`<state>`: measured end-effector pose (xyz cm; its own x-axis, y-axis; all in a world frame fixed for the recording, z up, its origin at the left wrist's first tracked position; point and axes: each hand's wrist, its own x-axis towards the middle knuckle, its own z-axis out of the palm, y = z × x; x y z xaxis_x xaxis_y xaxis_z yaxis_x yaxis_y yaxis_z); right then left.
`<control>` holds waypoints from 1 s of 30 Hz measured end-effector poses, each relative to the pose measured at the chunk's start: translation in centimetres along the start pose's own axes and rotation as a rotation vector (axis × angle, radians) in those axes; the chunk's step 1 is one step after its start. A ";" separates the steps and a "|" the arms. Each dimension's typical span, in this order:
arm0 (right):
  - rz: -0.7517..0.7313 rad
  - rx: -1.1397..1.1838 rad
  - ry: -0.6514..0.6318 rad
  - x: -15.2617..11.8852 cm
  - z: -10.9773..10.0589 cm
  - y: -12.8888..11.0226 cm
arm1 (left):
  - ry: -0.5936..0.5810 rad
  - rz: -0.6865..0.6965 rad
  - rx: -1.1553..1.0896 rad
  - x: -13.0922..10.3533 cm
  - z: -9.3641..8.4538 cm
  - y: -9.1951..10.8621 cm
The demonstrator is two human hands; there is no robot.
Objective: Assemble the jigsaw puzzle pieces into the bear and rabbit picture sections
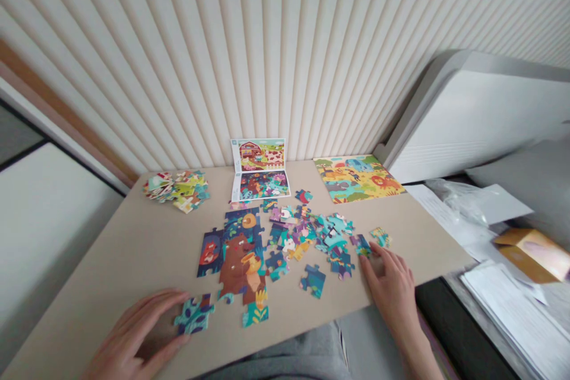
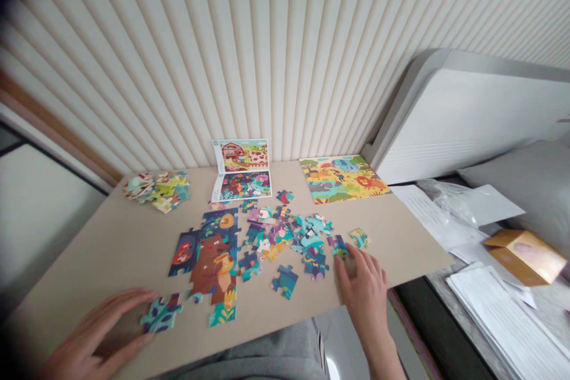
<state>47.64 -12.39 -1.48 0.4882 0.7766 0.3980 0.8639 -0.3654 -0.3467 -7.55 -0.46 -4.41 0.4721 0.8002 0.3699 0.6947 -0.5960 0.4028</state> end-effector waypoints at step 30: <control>-0.635 0.303 -0.335 11.8 1.3 -10.9 | -0.035 0.061 0.079 0.6 -0.9 2.1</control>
<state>43.85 1.39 5.88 -0.1942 0.9214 0.3365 0.8704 0.3201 -0.3741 -6.32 -1.24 -2.56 0.5324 0.7655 0.3614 0.7039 -0.6375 0.3132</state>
